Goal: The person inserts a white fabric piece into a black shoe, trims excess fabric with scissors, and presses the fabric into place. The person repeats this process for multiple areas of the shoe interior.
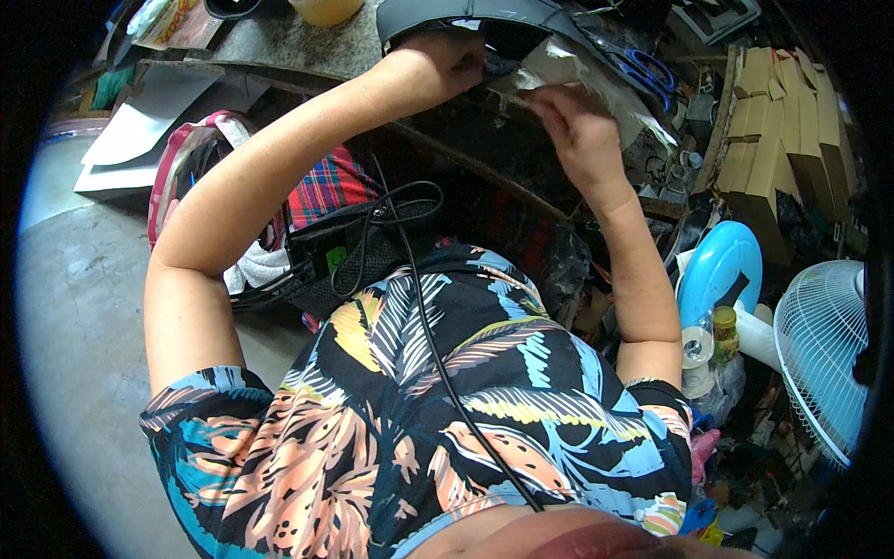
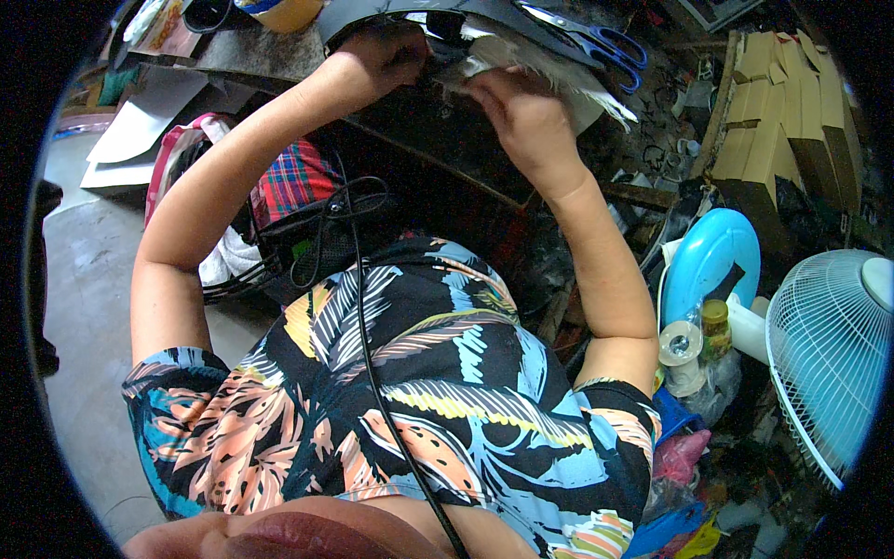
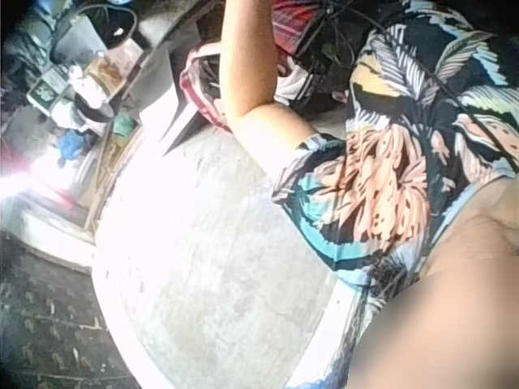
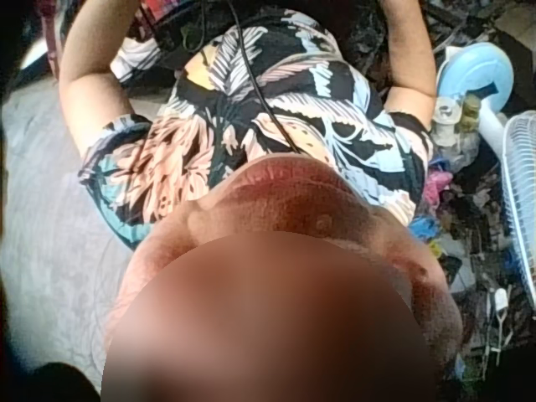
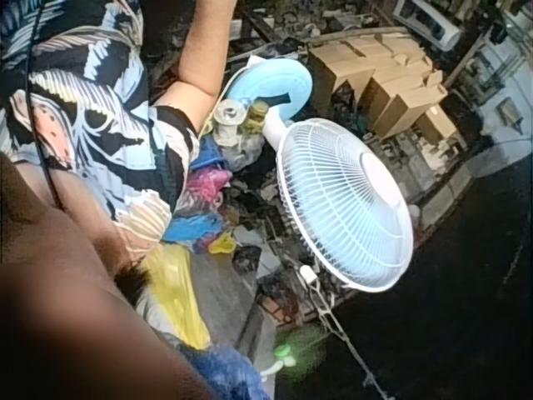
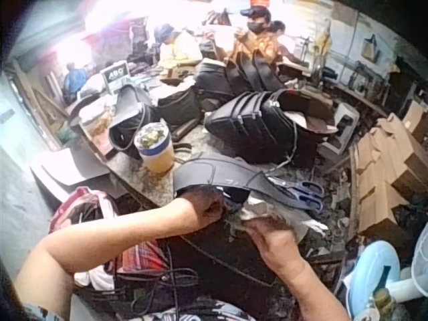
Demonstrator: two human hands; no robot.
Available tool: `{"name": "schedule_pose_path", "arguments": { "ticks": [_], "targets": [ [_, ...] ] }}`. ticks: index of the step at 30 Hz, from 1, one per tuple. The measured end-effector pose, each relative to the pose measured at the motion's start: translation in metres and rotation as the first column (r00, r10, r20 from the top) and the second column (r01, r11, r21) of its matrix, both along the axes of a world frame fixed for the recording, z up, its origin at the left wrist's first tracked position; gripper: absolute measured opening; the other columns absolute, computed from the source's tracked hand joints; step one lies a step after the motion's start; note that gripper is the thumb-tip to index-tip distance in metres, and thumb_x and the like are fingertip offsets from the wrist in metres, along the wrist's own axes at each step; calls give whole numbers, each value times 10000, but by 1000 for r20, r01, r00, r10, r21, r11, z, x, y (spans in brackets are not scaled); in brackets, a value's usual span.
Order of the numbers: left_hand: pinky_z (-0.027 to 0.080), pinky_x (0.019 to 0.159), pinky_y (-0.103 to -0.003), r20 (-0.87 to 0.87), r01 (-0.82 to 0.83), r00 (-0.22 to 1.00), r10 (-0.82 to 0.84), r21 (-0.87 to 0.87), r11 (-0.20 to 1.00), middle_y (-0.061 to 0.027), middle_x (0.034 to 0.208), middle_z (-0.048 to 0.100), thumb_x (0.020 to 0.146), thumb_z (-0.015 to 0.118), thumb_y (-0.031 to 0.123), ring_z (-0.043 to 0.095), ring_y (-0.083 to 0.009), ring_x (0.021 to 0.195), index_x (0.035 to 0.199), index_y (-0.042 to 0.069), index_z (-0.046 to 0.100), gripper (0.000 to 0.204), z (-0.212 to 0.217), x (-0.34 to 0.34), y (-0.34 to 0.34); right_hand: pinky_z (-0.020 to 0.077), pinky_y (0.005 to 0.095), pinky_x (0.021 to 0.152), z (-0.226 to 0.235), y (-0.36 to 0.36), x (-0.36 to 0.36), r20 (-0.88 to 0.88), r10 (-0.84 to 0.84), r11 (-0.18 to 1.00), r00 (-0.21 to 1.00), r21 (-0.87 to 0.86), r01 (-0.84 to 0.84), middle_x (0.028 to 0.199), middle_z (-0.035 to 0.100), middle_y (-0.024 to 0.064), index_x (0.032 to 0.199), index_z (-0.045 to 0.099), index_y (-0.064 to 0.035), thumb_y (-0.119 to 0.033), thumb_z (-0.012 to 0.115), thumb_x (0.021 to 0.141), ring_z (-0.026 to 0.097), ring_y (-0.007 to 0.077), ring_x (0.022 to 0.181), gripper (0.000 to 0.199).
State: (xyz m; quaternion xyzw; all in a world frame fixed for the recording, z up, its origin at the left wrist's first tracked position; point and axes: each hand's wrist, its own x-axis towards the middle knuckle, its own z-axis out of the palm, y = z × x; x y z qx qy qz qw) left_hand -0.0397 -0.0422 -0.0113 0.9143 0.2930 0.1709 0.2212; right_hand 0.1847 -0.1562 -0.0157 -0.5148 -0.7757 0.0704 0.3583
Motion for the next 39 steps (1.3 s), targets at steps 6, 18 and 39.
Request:
{"name": "schedule_pose_path", "arguments": {
  "ticks": [6,18,39],
  "targets": [
    [538,748,-412,14,-16,1000,18,-108,994,-185,882,688,904,615,234,685,-323,811,1046,48,662,238,-6,1,3,532,333,731,4,4,-5,-64,-73,991,995,-120,65,936,693,133,1081,670,-60,-127,694,904,690,268,826,191],
    [538,722,-416,-136,11,991,-19,-55,998,-213,870,688,876,590,308,677,-355,813,983,33,687,310,13,9,1,501,375,759,-1,8,-19,89,-45,997,995,72,39,896,662,69,939,731,-71,-101,734,821,615,283,843,122],
    [530,823,-434,-182,-18,983,-14,-175,984,-201,955,686,871,619,247,675,-353,905,996,40,693,253,10,11,11,542,365,790,3,6,-23,266,38,965,963,240,-104,988,687,-51,861,730,-164,-186,751,753,617,183,985,111]
  ]
}}
